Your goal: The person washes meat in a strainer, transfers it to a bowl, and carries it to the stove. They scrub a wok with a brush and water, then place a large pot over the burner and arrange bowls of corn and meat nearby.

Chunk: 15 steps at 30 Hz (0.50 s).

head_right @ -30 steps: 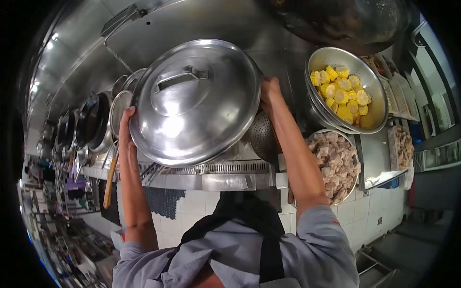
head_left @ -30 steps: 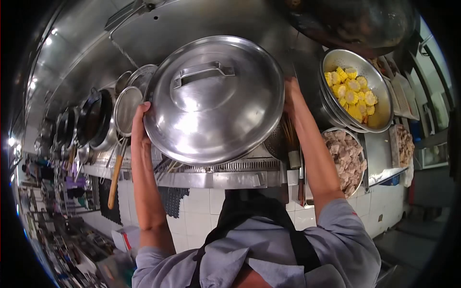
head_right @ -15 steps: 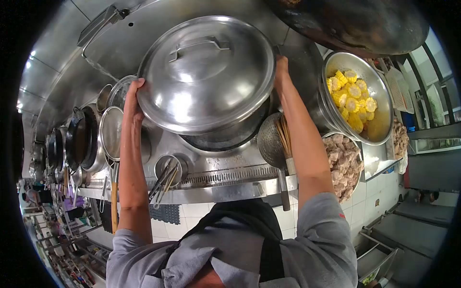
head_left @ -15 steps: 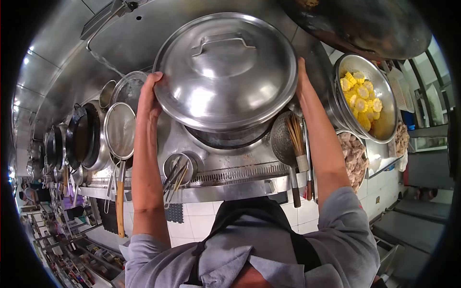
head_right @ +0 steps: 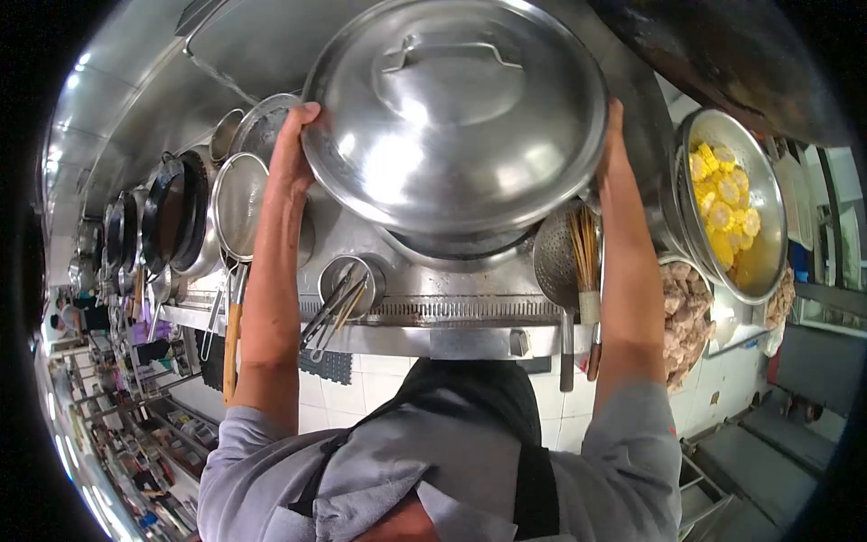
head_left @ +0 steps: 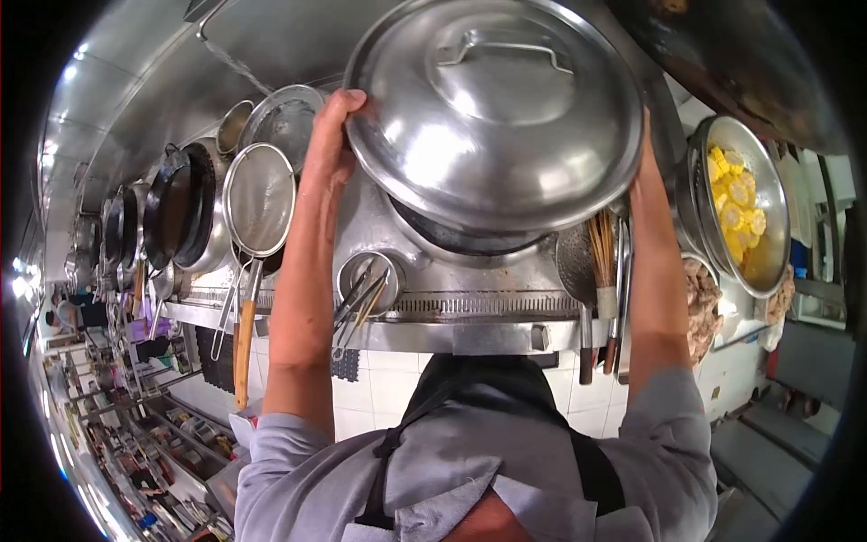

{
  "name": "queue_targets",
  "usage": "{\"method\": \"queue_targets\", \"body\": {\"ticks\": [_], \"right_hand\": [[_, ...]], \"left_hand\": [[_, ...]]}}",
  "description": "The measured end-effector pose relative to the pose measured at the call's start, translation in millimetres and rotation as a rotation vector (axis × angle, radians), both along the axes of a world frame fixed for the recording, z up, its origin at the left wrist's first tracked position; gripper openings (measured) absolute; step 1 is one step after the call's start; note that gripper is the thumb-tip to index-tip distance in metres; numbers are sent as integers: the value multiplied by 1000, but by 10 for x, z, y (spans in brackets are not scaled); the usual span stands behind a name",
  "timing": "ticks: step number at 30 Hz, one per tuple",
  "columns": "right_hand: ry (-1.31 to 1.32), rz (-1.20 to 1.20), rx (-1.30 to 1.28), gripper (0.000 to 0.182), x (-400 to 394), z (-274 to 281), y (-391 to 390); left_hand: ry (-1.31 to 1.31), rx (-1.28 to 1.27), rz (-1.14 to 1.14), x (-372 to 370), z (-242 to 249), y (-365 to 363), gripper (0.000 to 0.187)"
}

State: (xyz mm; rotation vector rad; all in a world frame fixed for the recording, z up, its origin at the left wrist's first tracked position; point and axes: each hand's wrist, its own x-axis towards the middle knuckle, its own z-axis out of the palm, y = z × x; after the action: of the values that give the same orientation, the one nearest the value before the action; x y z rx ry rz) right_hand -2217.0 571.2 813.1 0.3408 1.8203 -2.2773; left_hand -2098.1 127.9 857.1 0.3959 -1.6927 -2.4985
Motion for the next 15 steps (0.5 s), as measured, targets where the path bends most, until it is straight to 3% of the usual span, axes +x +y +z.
{"method": "queue_targets", "body": {"ticks": [3,8,15], "right_hand": [[-2,-6,42,82,84,21,3],[199,-34,169,64,-68,24,37],[276,-49,267,46,-48,-93,166]], "left_hand": [[-18,-26,24,100,23,98,30],[15,-29,7,-29,29,37,29],[-4,-78,-8,19,105,56,31]]}}
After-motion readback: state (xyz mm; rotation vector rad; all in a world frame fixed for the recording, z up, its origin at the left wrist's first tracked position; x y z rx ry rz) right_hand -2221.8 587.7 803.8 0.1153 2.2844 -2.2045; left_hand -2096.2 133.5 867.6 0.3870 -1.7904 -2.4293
